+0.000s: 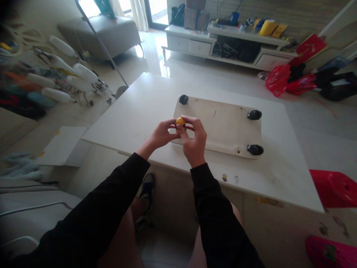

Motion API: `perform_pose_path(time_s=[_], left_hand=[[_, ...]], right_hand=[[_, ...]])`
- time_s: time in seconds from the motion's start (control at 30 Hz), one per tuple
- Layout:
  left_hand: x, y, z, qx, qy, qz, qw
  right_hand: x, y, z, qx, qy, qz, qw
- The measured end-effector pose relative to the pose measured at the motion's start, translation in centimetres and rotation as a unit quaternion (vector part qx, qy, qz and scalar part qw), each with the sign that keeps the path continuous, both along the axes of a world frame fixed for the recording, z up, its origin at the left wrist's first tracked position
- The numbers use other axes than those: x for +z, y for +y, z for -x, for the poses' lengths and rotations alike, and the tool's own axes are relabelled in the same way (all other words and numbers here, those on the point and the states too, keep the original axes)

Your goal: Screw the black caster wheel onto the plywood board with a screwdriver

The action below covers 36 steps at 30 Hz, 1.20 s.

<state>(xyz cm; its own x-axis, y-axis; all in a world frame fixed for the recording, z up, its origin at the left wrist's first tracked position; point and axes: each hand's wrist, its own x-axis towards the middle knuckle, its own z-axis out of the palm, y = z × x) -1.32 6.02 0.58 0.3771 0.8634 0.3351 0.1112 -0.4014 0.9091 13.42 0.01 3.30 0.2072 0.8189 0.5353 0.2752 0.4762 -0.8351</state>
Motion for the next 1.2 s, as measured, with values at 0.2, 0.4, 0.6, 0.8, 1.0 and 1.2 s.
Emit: perform_pose_path(time_s=[0.2,0.4,0.6,0.8,1.0,1.2], left_hand=[[0.16,0.22,0.13,-0.014,-0.021,0.021,0.999],[0.25,-0.03,-0.35,0.034,0.008,-0.014,0.999],[0.21,0.36,-0.05,-0.05,-0.04,0.021,0.998],[0.43,0.2,-0.31,0.051,-0.004,0.001,0.999],[0.13,0.29,-0.19,-0.011,-0.025,0.013,1.0],[0.06,0.31,-0.06,-0.006,-0.024,-0.001,1.0]], right_hand=[[0.01,-0.07,-0.11,0.017,0.002,0.008,1.0],[-0.18,0.04,-0.05,-0.005,-0.01,-0.007,1.0],[-0.12,-0.01,-0.28,0.008,-0.034,-0.004,0.999],[-0.43,0.23,-0.03,-0.004,-0.005,0.004,1.0],[-0.2,0.13,-0.07,-0.006,0.007,0.007,1.0],[-0.29,0.12,-0.04,0.015,-0.007,-0.037,0.999]])
